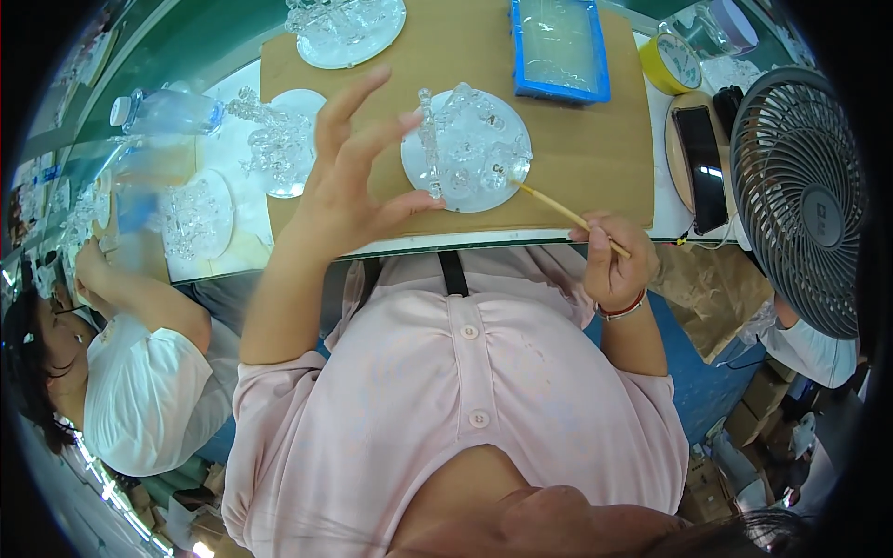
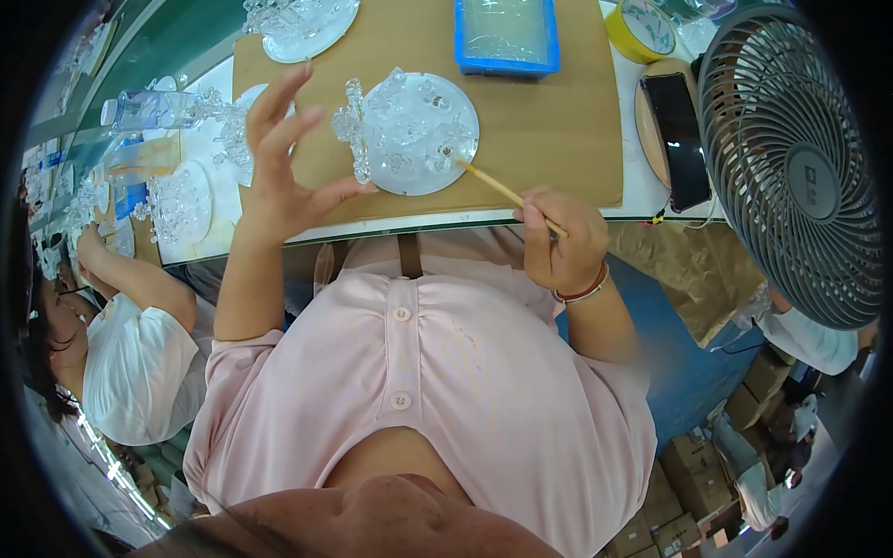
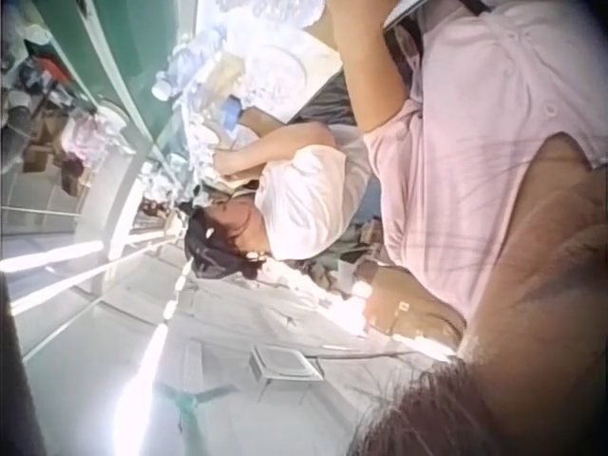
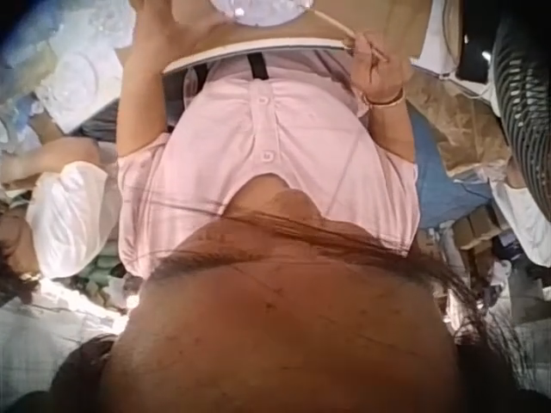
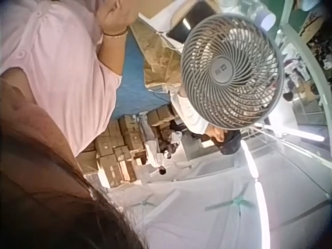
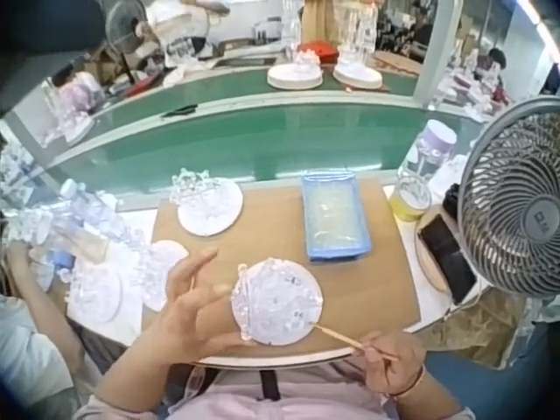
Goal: Applying glue to decorative crystal components with a brush on an assembly line.
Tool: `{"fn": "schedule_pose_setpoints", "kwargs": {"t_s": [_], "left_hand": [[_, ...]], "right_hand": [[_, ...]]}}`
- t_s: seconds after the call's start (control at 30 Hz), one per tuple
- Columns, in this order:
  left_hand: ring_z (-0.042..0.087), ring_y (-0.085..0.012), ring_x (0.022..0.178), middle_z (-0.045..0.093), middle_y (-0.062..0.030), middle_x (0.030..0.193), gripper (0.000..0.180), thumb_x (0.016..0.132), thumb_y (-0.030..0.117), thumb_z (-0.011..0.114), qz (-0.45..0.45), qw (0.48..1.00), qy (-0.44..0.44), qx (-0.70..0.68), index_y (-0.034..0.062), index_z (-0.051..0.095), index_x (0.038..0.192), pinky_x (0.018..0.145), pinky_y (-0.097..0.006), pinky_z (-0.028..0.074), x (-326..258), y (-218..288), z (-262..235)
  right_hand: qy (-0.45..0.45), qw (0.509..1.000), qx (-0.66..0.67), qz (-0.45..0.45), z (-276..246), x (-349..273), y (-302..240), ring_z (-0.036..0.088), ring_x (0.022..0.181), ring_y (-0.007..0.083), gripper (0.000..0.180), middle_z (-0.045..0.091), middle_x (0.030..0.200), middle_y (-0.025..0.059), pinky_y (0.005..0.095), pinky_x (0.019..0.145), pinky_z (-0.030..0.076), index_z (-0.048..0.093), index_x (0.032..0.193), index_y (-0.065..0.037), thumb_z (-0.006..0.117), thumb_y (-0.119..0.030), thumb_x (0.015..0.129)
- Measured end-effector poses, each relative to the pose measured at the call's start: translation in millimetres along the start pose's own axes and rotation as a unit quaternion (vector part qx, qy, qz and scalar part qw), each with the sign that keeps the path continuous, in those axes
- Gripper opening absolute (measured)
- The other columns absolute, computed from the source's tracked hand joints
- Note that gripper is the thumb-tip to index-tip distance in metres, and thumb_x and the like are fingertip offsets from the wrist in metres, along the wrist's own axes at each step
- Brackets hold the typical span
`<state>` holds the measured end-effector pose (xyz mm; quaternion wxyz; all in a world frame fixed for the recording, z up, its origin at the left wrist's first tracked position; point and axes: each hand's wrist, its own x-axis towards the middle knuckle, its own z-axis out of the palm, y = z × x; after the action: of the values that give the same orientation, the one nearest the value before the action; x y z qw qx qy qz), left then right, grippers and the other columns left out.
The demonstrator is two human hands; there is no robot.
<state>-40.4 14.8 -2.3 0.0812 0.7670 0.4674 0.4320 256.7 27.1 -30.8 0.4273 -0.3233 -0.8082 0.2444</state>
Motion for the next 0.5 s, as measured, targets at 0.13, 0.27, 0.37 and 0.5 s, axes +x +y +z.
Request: {"fn": "schedule_pose_setpoints", "kwargs": {"t_s": [0.13, 0.27, 0.37, 0.5], "left_hand": [[0.039, -0.0382, 0.129, 0.05, -0.0153, 0.133, 0.079, 0.06, 0.015, 0.085, -0.021, 0.982, -0.127, -0.135, 0.0068, 0.047, 0.129, 0.106, -0.046, 0.032, 10.5, -6.5, 0.8], [0.037, -0.035, 0.132, 0.049, -0.0143, 0.135, 0.078, 0.06, 0.016, 0.085, -0.006, 0.978, -0.13, -0.16, 0.0077, 0.048, 0.129, 0.106, -0.045, 0.033, 5.1, -13.1, 2.3], [0.04, -0.034, 0.13, 0.049, -0.015, 0.135, 0.076, 0.061, 0.017, 0.085, -0.017, 0.986, -0.12, -0.118, 0.0079, 0.05, 0.127, 0.106, -0.045, 0.033, 2.3, -2.8, 3.4], [0.042, -0.0335, 0.126, 0.045, -0.0155, 0.136, 0.076, 0.058, 0.018, 0.086, -0.038, 0.996, -0.059, -0.059, 0.0085, 0.052, 0.125, 0.104, -0.044, 0.035, -7.9, 9.0, 9.6]], "right_hand": [[-0.023, 0.999, 0.035, 0.005, 2.0, -5.1, -9.3, 0.064, 0.062, 0.0198, 0.006, 0.064, 0.074, 0.0158, 0.0281, 0.056, 0.051, 0.053, 0.094, 0.002, 0.049, -0.001, 0.089], [-0.036, 0.998, 0.036, -0.033, 15.1, -5.1, -11.2, 0.064, 0.061, 0.0225, 0.006, 0.065, 0.076, 0.0162, 0.029, 0.055, 0.051, 0.053, 0.093, 0.0, 0.051, -0.001, 0.088], [-0.048, 0.997, 0.016, -0.066, 22.4, -1.0, -9.7, 0.064, 0.062, 0.0236, 0.008, 0.066, 0.077, 0.0165, 0.0292, 0.057, 0.051, 0.052, 0.095, -0.001, 0.051, -0.002, 0.087], [-0.079, 0.993, 0.0, -0.085, 18.6, -0.7, -9.0, 0.064, 0.064, 0.0237, 0.009, 0.065, 0.079, 0.0172, 0.0298, 0.058, 0.051, 0.052, 0.097, -0.001, 0.05, -0.003, 0.089]]}}
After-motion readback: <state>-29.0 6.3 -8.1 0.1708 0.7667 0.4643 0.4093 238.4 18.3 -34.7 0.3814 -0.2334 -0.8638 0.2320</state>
